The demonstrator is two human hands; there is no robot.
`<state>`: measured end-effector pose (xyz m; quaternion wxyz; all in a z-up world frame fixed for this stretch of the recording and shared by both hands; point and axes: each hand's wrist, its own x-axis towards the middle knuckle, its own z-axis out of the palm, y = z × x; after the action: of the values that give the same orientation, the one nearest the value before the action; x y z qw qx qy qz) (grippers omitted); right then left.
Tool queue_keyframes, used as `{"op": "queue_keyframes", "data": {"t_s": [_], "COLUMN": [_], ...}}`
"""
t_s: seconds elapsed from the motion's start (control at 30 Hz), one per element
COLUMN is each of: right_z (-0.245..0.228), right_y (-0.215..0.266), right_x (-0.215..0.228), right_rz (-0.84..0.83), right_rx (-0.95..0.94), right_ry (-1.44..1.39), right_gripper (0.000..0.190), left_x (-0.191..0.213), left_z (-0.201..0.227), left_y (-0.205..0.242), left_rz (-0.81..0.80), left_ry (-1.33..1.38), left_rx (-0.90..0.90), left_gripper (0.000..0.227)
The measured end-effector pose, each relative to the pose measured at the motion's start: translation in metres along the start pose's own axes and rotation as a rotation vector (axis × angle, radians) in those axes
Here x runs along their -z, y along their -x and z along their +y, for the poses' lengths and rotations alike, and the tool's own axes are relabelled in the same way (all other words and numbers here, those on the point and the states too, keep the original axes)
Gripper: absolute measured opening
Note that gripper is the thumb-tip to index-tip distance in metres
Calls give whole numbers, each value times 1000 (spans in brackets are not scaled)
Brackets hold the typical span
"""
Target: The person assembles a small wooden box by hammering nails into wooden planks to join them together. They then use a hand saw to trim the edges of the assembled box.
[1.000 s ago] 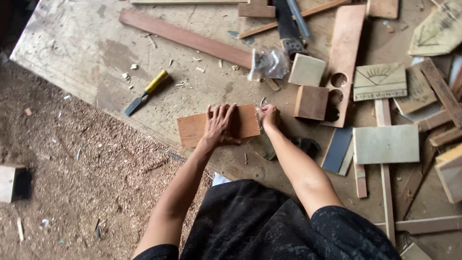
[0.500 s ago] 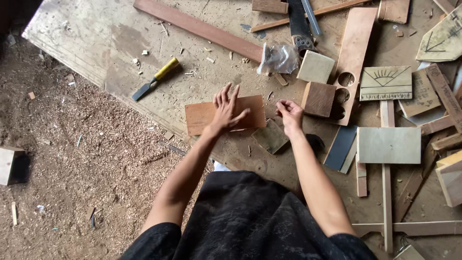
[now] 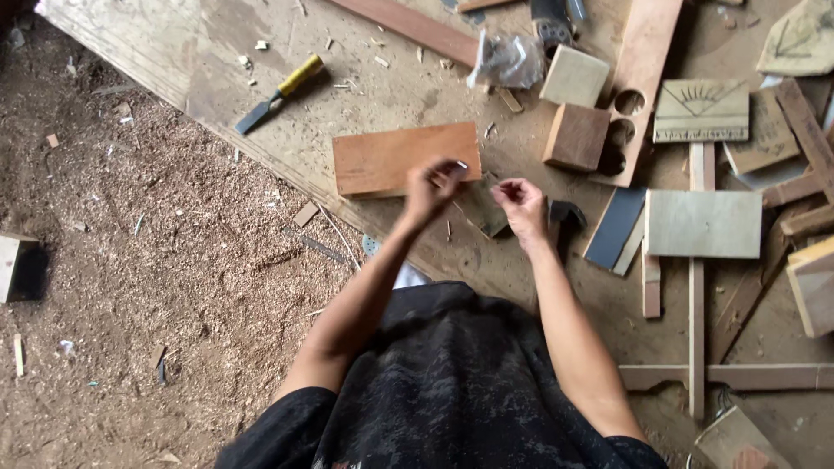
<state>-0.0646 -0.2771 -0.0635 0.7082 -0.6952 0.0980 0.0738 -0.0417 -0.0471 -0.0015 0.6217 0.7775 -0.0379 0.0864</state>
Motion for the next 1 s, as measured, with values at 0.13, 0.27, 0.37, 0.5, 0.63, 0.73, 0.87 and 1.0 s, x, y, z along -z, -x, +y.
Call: {"op": "queue_keyframes", "data": {"t_s": [0.13, 0.27, 0.37, 0.5, 0.63, 0.73, 0.87, 1.0], "right_z": [25, 55, 72, 82, 81, 91, 110, 113], "right_y": [36, 69, 82, 90, 84, 84, 78, 73], "right_x": [43, 59, 68, 71, 63, 57, 65, 80], "right_rz": [320, 315, 337, 448, 444, 505, 570, 517], "right_rx": [94, -371, -354, -190, -198, -235, -220, -247], "right_ry": [932, 870, 816, 925, 979, 812, 506, 646], "right_gripper": [51, 82, 87, 78, 72, 78, 79, 62], "left_x": [40, 44, 34, 36, 41, 42, 40, 38], "left_z": [-16, -21, -23, -30, -34, -36, -36, -36], "left_y": [-19, -14, -11, -16, -21, -18, -18, -18], "left_rz": [-41, -141, -144, -125, -162, -173, -147, -194], "left_ry": [-240, -452, -509, -475, -437, -364, -420, -515], "left_rx": [-121, -153, -22, 2, 40, 68, 36, 4], "left_gripper": [8, 15, 13, 16, 17, 15, 13, 13]}}
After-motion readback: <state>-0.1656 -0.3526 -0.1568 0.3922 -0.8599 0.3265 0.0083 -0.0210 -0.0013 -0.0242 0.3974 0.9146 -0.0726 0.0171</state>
